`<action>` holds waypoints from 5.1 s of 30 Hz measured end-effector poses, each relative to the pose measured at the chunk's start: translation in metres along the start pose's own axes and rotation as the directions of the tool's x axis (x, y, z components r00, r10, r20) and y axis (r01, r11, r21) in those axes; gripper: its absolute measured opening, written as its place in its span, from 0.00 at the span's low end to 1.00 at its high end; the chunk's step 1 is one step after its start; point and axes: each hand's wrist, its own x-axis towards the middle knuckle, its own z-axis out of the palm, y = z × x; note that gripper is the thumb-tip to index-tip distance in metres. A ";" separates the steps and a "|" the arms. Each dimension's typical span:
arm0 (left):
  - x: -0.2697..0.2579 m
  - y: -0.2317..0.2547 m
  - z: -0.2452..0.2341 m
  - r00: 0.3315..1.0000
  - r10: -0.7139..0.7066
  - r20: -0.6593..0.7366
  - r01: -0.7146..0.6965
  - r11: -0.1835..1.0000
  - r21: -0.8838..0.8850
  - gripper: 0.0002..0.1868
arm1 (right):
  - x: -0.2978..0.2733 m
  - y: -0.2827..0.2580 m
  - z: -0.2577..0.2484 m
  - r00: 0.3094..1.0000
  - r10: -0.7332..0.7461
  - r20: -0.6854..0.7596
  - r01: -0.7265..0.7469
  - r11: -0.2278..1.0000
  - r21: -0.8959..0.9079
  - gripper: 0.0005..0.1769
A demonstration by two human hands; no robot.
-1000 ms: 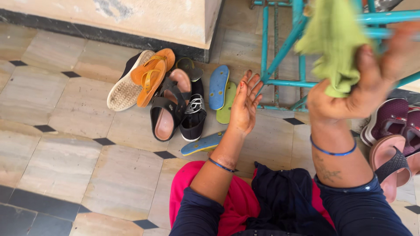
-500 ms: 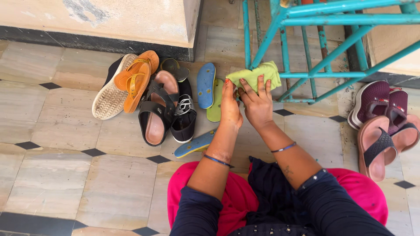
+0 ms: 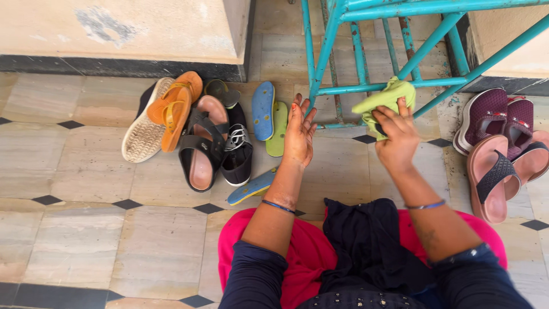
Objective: The person sits on the floor and wipes the bars of a teal metal shoe rack using a green cloth. The person systematically cleans the horizontal and vertical bars of the rack, moving the cloth along the metal surfaces.
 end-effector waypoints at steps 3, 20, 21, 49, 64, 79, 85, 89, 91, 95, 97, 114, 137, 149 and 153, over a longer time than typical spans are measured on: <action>0.001 0.000 0.006 0.999 0.028 0.016 -0.028 0.999 0.016 0.46 | 0.016 -0.038 -0.003 0.962 0.212 -0.174 -0.113 0.884 0.454 0.23; 0.001 -0.007 0.007 0.986 0.152 0.063 -0.154 0.988 0.020 0.46 | 0.115 -0.048 0.070 0.763 0.049 0.645 0.050 0.990 -0.134 0.22; 0.000 -0.006 0.010 0.988 0.142 0.065 -0.145 0.989 0.039 0.46 | 0.120 -0.047 0.071 0.737 0.064 0.673 0.045 0.989 -0.144 0.21; -0.025 -0.025 0.006 0.906 0.417 0.071 -0.398 0.787 0.472 0.39 | 0.010 0.040 -0.007 0.524 0.652 0.548 -0.578 -0.200 0.791 0.18; -0.055 -0.016 0.020 0.973 -0.144 0.182 0.132 0.988 0.078 0.24 | 0.040 0.007 -0.030 0.776 0.305 0.553 -0.627 0.267 0.732 0.41; 0.055 -0.024 0.124 0.813 0.455 0.364 -0.303 -0.204 0.931 0.35 | 0.034 0.055 -0.011 0.818 0.429 0.384 -0.372 0.903 -0.215 0.61; 0.038 -0.027 0.118 0.722 0.486 0.493 -0.454 -0.205 0.867 0.31 | 0.037 0.049 -0.011 0.814 0.426 0.396 -0.373 0.905 -0.207 0.66; 0.002 -0.037 0.097 0.708 0.430 0.559 -0.481 -0.285 0.829 0.35 | 0.037 0.048 -0.011 0.800 0.438 0.409 -0.396 0.899 -0.187 0.67; -0.010 -0.053 0.084 0.756 0.483 0.442 -0.444 -0.119 0.888 0.25 | 0.038 0.049 -0.010 0.799 0.438 0.412 -0.396 0.899 -0.188 0.68; -0.011 -0.056 0.068 0.983 0.111 -0.146 -0.052 0.933 0.357 0.20 | 0.038 0.052 -0.008 0.786 0.447 0.427 -0.395 0.895 -0.209 0.68; -0.026 -0.036 0.074 0.959 -0.080 -0.274 0.071 0.997 -0.040 0.22 | 0.039 0.053 -0.007 0.784 0.447 0.431 -0.379 0.894 -0.237 0.69; 0.059 -0.033 0.185 0.492 0.683 0.540 -0.618 -0.163 0.769 0.20 | 0.035 0.058 -0.013 0.832 0.412 0.371 -0.370 0.911 -0.184 0.61; -0.006 -0.049 -0.035 0.988 0.121 -0.100 0.069 0.237 0.969 0.14 | 0.030 0.053 -0.019 0.820 0.351 0.453 -0.364 0.929 -0.061 0.60; 0.011 -0.041 -0.066 0.747 0.335 -0.575 -0.346 0.933 0.095 0.15 | 0.026 -0.007 -0.009 0.645 -0.179 0.743 -0.739 -0.393 0.547 0.52; 0.013 -0.034 -0.064 0.684 0.402 -0.609 -0.394 0.906 0.156 0.15 | 0.019 -0.017 -0.002 0.660 -0.126 0.741 -0.697 -0.472 0.540 0.52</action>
